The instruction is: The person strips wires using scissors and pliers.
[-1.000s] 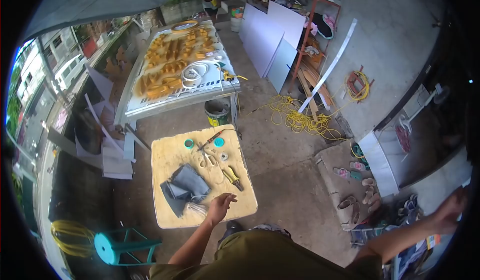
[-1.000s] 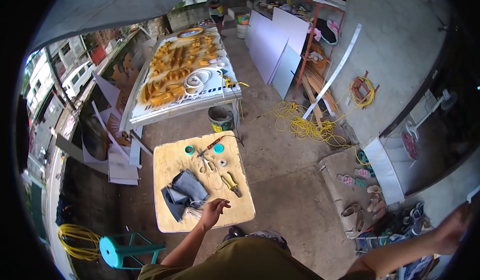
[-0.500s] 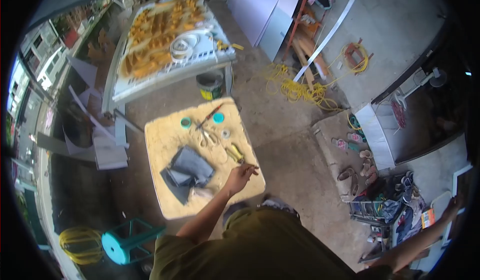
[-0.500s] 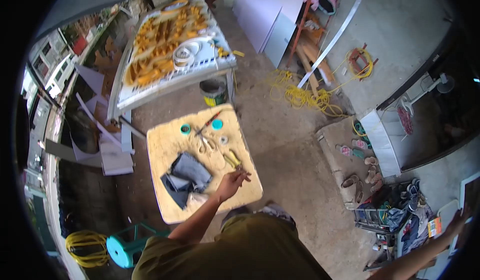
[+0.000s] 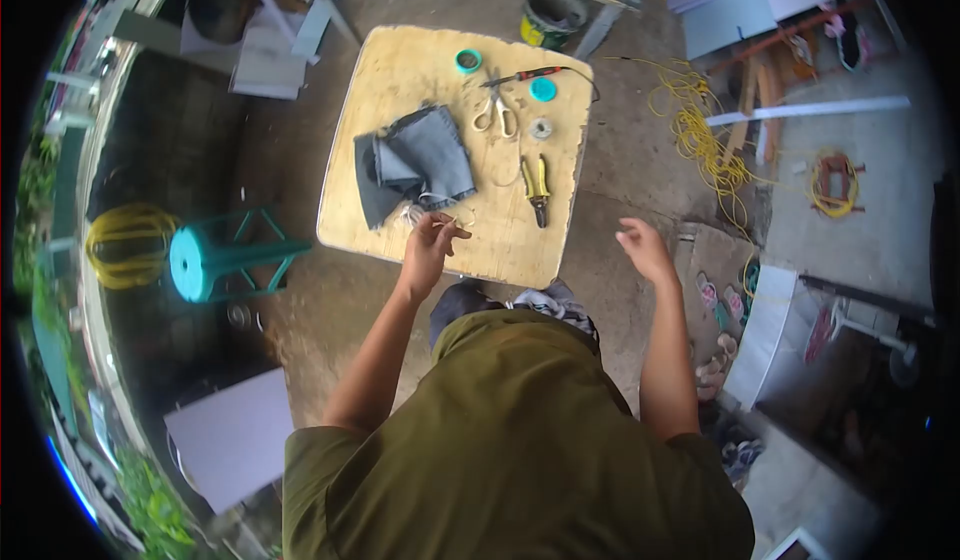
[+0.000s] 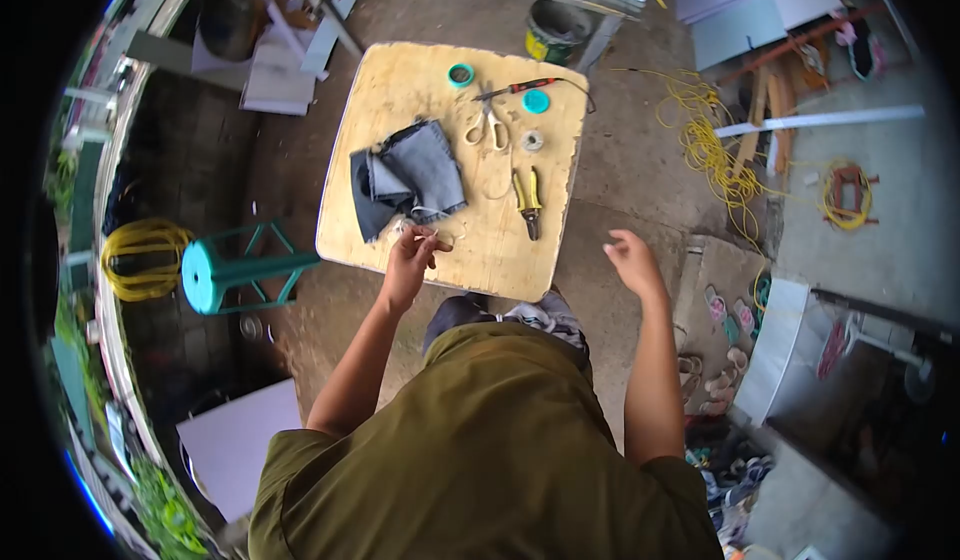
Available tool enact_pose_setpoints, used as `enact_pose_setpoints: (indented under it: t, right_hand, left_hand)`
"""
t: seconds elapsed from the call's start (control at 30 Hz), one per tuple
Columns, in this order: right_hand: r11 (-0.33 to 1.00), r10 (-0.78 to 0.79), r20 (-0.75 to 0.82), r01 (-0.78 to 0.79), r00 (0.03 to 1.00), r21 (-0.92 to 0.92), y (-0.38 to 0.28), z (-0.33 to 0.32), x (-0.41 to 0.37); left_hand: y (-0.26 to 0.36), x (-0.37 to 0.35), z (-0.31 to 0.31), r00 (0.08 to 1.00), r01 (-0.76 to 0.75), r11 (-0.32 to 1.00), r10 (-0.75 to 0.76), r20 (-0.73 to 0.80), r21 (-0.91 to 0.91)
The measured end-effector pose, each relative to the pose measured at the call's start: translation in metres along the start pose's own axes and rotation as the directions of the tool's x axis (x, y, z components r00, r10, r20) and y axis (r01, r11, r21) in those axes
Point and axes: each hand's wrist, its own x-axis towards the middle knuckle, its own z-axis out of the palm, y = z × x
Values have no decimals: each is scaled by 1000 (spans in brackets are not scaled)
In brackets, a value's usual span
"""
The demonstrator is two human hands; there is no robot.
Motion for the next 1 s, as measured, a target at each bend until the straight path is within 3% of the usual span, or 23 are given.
enact_pose_setpoints:
  t: [0.17,0.37,0.63,0.77,0.93,1.0]
  right_hand:
    - [945,-225,236,270,945,-183,-50,46,93]
    - [770,-390,469,560,792,-305,-65,83,170]
    - [740,-403,591,629,699,-240,-87,130,196]
    - [734,-426,550,630,718,-254,-86,151,200]
    - [847,-421,291,488,859,-214,-92,152,232]
    - [841,-459,202,497,865,-217,-101,141,240]
  left_hand:
    - [3,-23,23,971,31,983,-72,-228,-179]
    - [17,-30,77,904,-11,954,-119,-410,-300]
    - [29,-56,103,788,-49,970,-110,-605,-240]
    - [24,-70,99,753,-53,966,-129,-646,-254]
    - [-8,-94,77,726,-18,959,-182,-663,-283]
    - [-17,-107,66,696,26,960,-219,-684,-281]
